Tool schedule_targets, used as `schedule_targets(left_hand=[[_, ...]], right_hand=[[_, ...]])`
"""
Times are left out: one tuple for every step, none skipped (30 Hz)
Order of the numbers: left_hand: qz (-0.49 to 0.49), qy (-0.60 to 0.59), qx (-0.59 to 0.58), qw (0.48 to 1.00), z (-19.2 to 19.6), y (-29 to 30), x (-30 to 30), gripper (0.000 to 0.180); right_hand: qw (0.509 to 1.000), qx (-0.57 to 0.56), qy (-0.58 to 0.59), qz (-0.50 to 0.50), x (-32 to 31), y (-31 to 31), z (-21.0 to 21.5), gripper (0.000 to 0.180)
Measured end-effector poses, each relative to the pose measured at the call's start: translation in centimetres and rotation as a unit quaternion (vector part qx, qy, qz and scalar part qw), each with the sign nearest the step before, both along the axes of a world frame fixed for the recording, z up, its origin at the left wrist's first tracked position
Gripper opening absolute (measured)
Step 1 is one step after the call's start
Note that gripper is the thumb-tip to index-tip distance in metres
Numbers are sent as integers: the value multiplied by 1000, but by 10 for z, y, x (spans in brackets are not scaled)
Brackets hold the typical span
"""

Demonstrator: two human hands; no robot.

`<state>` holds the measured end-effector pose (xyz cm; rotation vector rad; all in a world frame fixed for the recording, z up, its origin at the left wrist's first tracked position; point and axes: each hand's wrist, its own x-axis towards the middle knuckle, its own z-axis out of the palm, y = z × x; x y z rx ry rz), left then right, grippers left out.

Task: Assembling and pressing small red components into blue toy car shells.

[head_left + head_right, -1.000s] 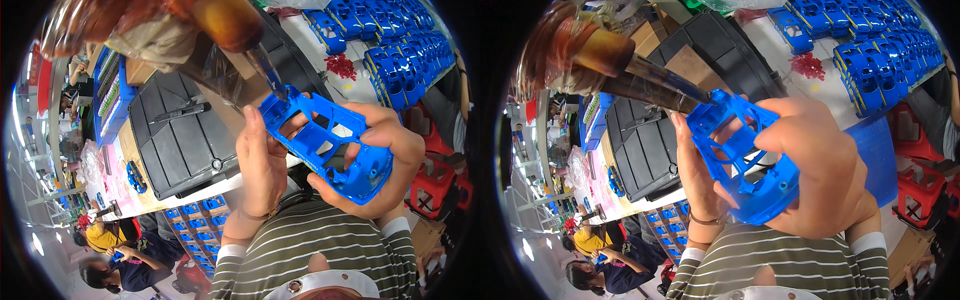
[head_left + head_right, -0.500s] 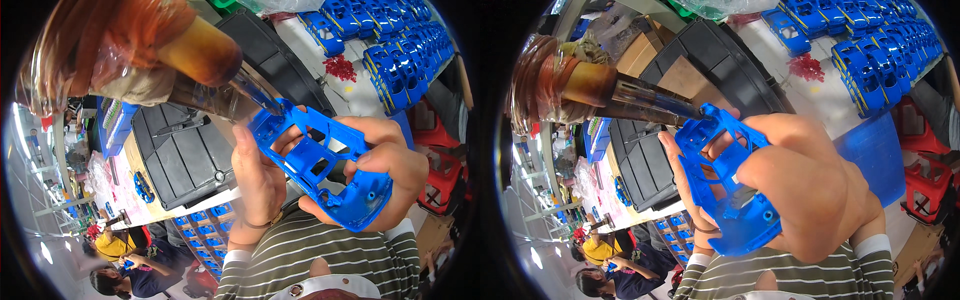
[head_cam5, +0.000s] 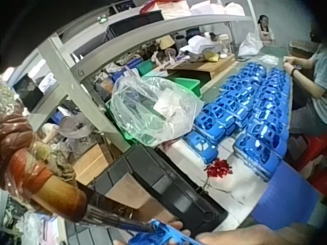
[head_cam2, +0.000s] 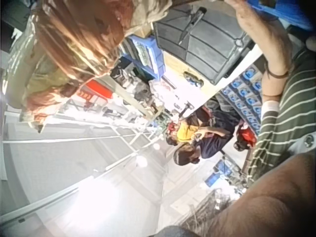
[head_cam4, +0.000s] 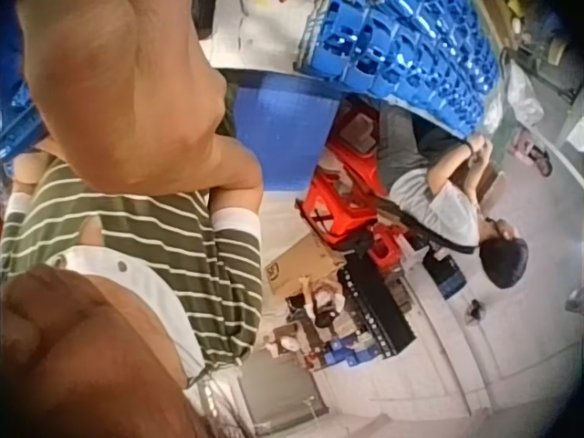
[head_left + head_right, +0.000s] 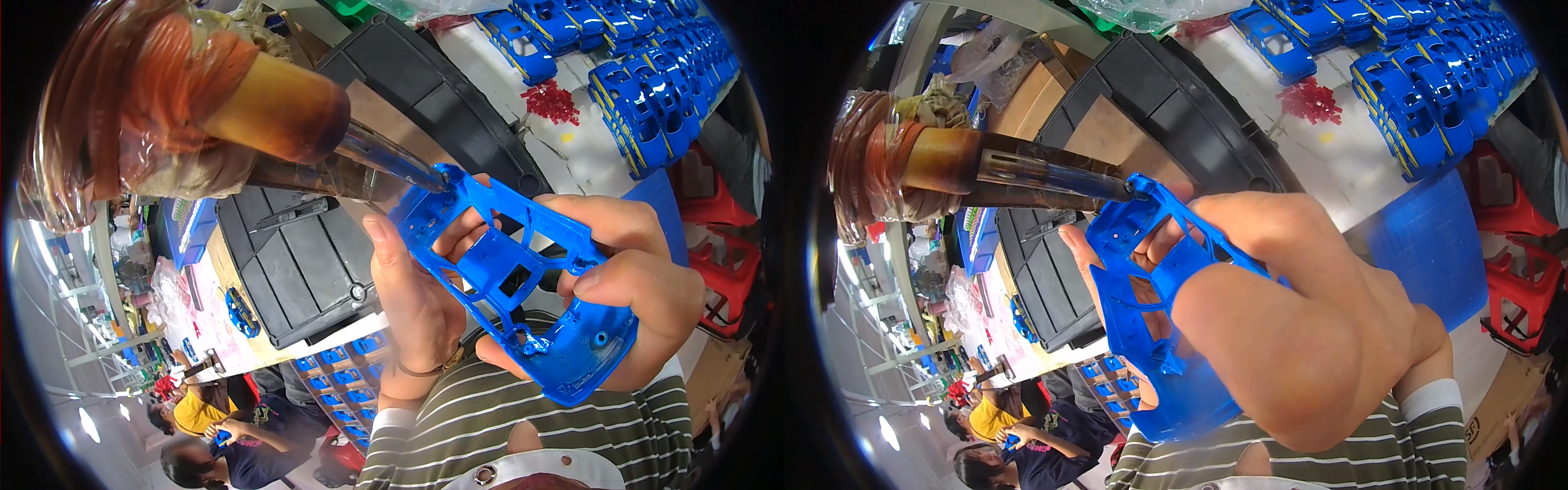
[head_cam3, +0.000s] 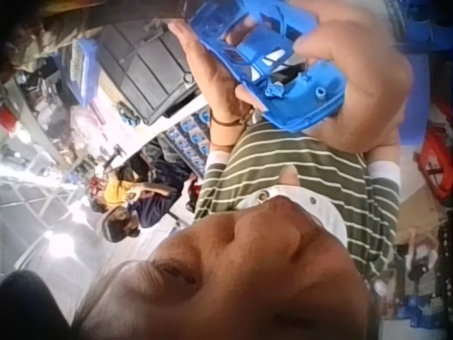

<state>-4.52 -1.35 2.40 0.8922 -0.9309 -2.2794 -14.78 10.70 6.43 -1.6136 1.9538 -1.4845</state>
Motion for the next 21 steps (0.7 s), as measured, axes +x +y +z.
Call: schedule_targets(left_hand=[[5, -1, 13, 1000, -1, 0, 0, 74], [4, 22, 9, 1000, -2, -1, 1, 73], [2, 45, 5, 999, -4, -2, 2, 73], [1, 68, 1, 998, -5, -3, 2, 73], [-1, 79, 5, 997, -6, -3, 2, 72], [-2, 91, 9, 996, -7, -4, 1, 72], [-4, 103, 13, 995, -7, -4, 0, 72], [-4, 77, -9, 997, -5, -4, 0, 72], [-4, 51, -31, 998, -3, -3, -2, 72], [-4, 26, -53, 998, -1, -2, -3, 72], [1, 55, -18, 998, -1, -2, -2, 71], [5, 83, 18, 996, -2, -2, -2, 71], [6, 100, 34, 994, -2, -2, -2, 71], [7, 117, 52, 992, -3, -3, -1, 71], [4, 123, 50, 991, -4, -3, -1, 70], [1, 127, 48, 991, -4, -4, 0, 70], [-2, 130, 47, 990, -5, -4, 0, 70], [-4, 131, 46, 990, -5, -4, 0, 70], [-7, 128, 41, 991, -5, -4, 0, 69], [-9, 124, 36, 992, -5, -4, 0, 69], [-11, 116, 28, 993, -4, -4, 0, 69]], right_hand=[[1000, 0, 1, -4, 1, 0, 1, 69], [1000, -7, 2, -10, 2, -2, 0, 69], [1000, -13, -2, -11, 3, -2, -1, 68], [1000, -19, -5, -12, 3, -3, -3, 67], [1000, -26, -11, -7, 3, -3, -4, 66], [999, -29, -15, -6, 3, -2, -5, 65], [999, -32, -19, -5, 3, -2, -5, 65], [999, -31, -20, -7, 3, -1, -5, 64], [999, -32, -21, -13, 4, -2, -5, 64], [999, -34, -21, -20, 5, -2, -4, 63], [999, -38, -20, -30, 7, -3, -4, 63], [999, -39, -17, -31, 7, -3, -4, 62], [999, -41, -13, -33, 7, -3, -4, 62], [999, -38, -6, -28, 6, -3, -4, 62], [999, -39, -4, -26, 5, -3, -4, 62], [999, -40, -3, -23, 5, -3, -5, 62], [999, -44, -7, -25, 6, -3, -6, 62], [998, -47, -9, -28, 6, -3, -6, 62], [998, -50, -12, -31, 6, -3, -7, 62], [998, -51, -13, -34, 7, -4, -7, 62], [998, -52, -17, -39, 7, -4, -7, 62]])
